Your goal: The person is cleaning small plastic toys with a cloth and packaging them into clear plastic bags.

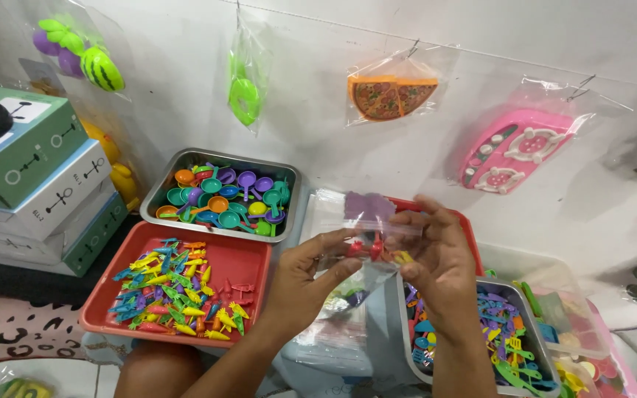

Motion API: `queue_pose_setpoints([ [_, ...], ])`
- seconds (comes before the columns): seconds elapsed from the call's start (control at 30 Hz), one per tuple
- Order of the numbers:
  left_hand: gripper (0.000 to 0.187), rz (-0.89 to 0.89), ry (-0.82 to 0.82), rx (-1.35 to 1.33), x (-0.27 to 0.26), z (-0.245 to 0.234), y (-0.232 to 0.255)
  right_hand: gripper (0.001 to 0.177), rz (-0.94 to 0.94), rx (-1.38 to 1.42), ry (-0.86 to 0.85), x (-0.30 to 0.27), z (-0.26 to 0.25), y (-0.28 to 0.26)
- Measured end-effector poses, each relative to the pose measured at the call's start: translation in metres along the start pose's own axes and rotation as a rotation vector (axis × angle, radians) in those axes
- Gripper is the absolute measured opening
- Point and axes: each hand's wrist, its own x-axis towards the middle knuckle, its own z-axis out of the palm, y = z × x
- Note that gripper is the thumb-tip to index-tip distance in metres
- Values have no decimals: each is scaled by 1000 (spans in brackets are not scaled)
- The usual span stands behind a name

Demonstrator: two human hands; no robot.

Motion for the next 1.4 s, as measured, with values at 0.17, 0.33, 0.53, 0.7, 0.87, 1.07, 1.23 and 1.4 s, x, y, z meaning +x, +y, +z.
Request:
queue_pose_setpoints([
  [0.17, 43, -74, 95, -50, 3, -6, -3, 67, 132, -95, 19, 0, -10, 22],
  [0.33, 38, -23, 17, -183, 7, -11, -5, 14, 74, -68, 110, 0, -8, 35],
  [0.53, 21, 127, 123, -196, 10, -5, -12, 13, -96, -173, 124, 6, -5, 48],
  [0.7, 19, 150, 123, -157, 9, -10, -10, 50, 148, -238, -231, 9, 0, 33],
  [0.87, 72, 1, -47, -69, 11, -19, -1, 14, 198, -252, -107, 8, -10, 54],
  [1.07, 77, -254, -307, 285, 12, -38, -10, 16, 64, -71, 92, 11, -17, 74],
  [1.23, 66, -282, -249, 174, 14, -35, -11, 20, 144, -156, 83, 10, -24, 78],
  [1.4, 67, -302, -274, 58, 16, -42, -33, 20, 169, -161, 96, 6, -20, 78],
])
